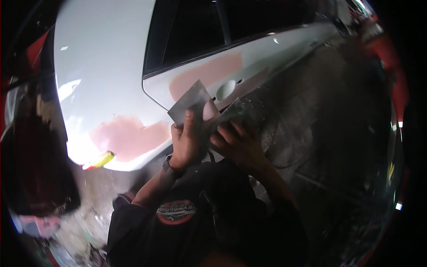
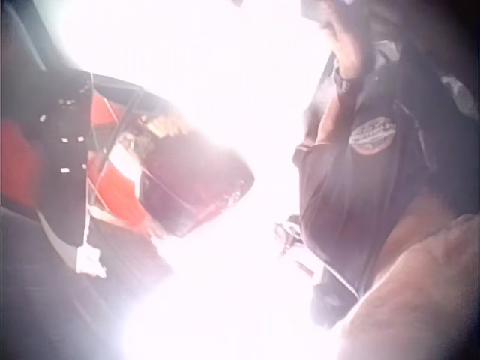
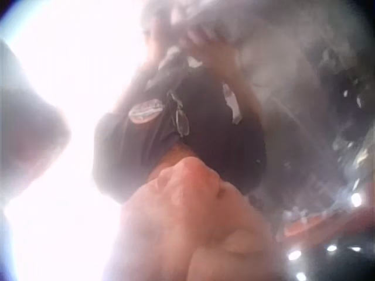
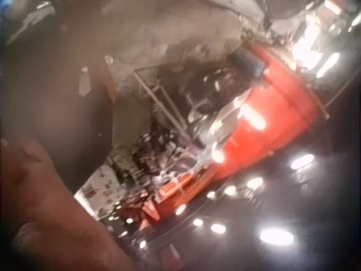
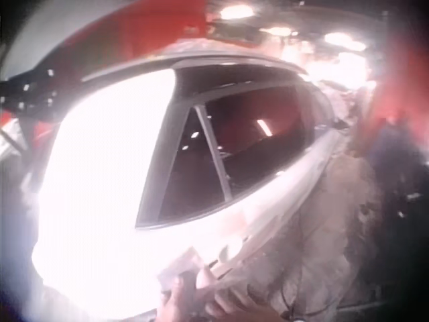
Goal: The person sands patches of pink body filler on a white car's rear quarter panel and door using a sanding block and a handheld sanding sheet.
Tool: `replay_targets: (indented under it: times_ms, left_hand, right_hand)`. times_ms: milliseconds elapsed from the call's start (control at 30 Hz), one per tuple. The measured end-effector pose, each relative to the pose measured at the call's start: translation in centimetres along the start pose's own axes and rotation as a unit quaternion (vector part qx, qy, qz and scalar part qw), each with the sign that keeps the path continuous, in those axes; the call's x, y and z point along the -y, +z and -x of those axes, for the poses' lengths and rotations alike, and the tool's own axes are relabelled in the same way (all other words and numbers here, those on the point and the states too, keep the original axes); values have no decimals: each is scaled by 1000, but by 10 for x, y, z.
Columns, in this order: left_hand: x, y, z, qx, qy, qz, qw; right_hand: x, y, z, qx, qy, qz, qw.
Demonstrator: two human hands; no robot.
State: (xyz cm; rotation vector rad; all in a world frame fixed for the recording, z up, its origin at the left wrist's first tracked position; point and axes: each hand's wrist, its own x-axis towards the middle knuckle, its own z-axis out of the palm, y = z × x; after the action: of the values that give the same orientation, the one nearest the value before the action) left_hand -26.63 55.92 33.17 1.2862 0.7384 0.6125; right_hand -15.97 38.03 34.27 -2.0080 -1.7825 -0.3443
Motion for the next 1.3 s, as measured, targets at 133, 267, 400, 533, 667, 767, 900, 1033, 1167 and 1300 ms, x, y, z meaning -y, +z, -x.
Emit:
replay_targets:
  times_ms: [133, 267, 400, 533, 667, 767, 900, 1033, 1167, 1300]
  left_hand:
    - [-11, -7, 13, -199, -18, 124, 972]
    - [27, -85, 55, -117, 48, 160, 979]
    - [51, -105, 127, -237, -61, 286, 926]
    - [63, -110, 153, -256, -80, 445, 854]
    - [68, -125, 152, -242, -113, 451, 851]
    - [60, -148, 153, -218, -105, 432, 869]
    - [61, -179, 153, -184, -66, 430, 881]
    - [71, -185, 159, -196, -47, 468, 860]
    - [85, -183, 167, -181, -49, 478, 858]
    - [87, -178, 167, -209, -80, 462, 858]
  right_hand:
    - [-64, 10, 23, 99, 38, -275, 956]
    - [-138, 24, 45, 52, 444, -578, 683]
    - [-167, 47, 29, -237, 401, -779, 420]
    - [-125, 53, 4, -156, 448, -572, 669]
    - [-67, 65, -62, -97, 20, -153, 983]
    - [-36, 104, -83, -82, -21, -56, 995]
    - [-19, 136, -102, -65, -17, 5, 998]
    - [-13, 147, -117, -32, -3, 42, 999]
    - [-12, 152, -125, -28, 2, 37, 999]
    - [-10, 156, -120, -5, 13, 63, 998]
